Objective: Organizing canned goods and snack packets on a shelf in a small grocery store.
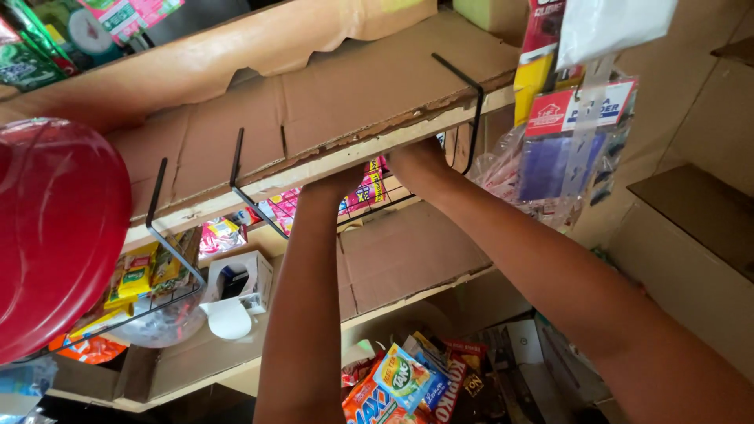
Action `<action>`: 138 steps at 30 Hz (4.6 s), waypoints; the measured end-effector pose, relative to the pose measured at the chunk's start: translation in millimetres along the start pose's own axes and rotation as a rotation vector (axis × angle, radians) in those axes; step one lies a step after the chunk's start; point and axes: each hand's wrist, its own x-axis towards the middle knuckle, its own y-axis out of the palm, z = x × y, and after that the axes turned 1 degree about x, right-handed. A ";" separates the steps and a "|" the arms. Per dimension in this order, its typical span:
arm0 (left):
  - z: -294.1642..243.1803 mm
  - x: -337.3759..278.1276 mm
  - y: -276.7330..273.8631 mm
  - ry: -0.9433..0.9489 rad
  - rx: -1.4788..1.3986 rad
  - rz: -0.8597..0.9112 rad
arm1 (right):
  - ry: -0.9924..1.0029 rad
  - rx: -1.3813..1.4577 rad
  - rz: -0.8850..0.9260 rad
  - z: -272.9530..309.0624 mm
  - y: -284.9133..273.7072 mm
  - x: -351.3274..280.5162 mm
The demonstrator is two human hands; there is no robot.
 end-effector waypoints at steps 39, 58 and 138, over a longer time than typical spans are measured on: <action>-50.5 -55.1 -102.5 -0.378 -0.051 0.054 | -0.149 -0.194 -0.033 49.7 -38.8 -28.5; -48.7 -66.4 -89.4 -0.370 -0.117 -0.071 | -0.002 -0.119 0.237 55.9 -71.5 -44.2; 206.7 -232.0 -199.6 -0.545 0.016 -0.038 | 0.340 1.318 0.575 370.8 35.7 -97.0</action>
